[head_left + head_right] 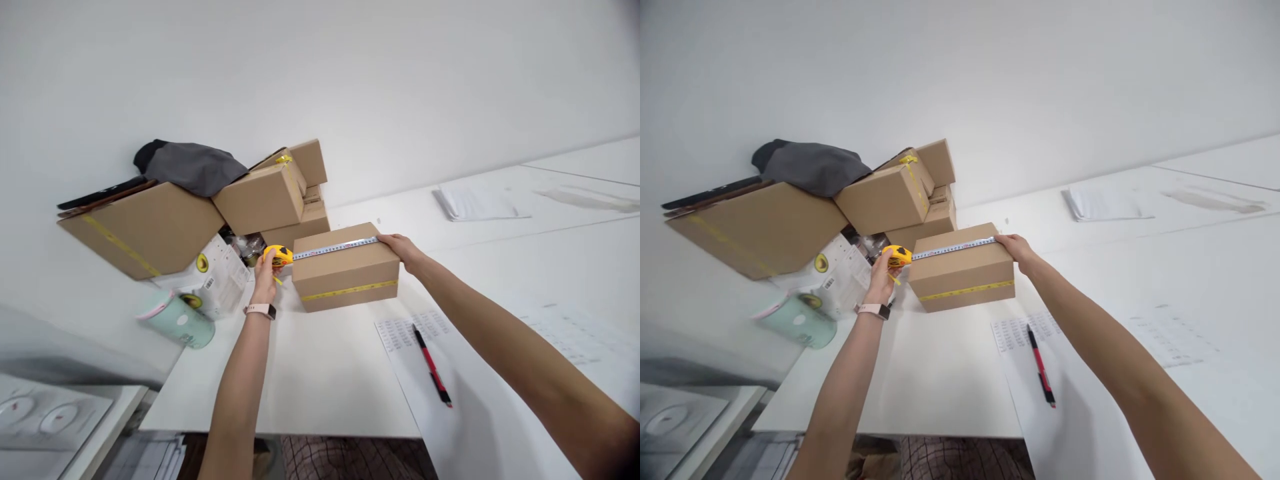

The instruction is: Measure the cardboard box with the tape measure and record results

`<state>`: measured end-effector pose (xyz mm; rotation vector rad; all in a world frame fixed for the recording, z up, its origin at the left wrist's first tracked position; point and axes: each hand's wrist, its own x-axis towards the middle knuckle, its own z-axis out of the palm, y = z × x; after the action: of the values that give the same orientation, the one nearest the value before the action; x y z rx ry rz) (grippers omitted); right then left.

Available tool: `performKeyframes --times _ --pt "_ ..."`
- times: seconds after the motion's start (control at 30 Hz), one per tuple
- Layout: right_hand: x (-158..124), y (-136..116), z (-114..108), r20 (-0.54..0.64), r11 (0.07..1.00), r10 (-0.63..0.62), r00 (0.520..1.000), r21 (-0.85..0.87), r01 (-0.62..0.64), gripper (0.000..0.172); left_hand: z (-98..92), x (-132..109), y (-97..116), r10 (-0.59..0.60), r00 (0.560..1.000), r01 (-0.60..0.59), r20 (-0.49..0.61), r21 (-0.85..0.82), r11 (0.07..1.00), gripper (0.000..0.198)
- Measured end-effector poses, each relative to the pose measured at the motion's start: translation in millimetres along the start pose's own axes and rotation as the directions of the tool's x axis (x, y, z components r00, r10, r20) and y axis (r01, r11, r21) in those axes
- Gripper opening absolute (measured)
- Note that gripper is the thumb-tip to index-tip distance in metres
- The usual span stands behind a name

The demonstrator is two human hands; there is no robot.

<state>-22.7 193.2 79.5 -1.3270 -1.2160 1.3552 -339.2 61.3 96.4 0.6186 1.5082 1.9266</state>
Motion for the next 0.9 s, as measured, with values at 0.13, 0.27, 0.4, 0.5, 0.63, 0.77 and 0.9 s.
performKeyframes --times 0.13,0.27,0.4,0.5,0.63,0.77,0.9 --pt "3 6 -2 0.015 0.999 0.020 1.000 -0.038 -0.020 0.031 -4.8 0 -3 -0.003 0.999 0.003 0.034 -0.002 1.000 0.037" --pt "7 9 -4 0.011 0.997 -0.002 1.000 -0.072 0.003 0.032 -8.8 1 -6 0.018 0.997 -0.017 0.072 -0.021 1.000 0.029" --pt "6 7 -3 0.009 0.994 -0.067 0.998 -0.084 0.068 0.029 -7.0 -4 -3 0.097 0.992 -0.094 0.079 -0.041 0.995 0.034" --pt "3 3 -3 -0.001 0.989 -0.127 0.992 -0.073 0.126 0.025 -0.9 -25 10 0.219 0.974 -0.217 0.061 -0.041 0.975 0.044" --pt "0 -9 -4 0.049 0.974 -0.220 0.974 -0.039 0.222 0.027 7.0 -84 23 0.344 0.929 -0.345 0.138 -0.021 0.938 0.052" --pt "-3 -32 -4 0.239 0.923 -0.385 0.892 0.093 0.373 0.039 3.1 -155 3 0.228 0.917 -0.251 0.326 0.030 0.967 0.050" --pt "-16 -52 12 0.530 0.888 -0.438 0.726 0.128 0.441 0.040 -3.1 -209 -37 -0.167 0.770 0.161 0.616 0.066 0.985 0.080"
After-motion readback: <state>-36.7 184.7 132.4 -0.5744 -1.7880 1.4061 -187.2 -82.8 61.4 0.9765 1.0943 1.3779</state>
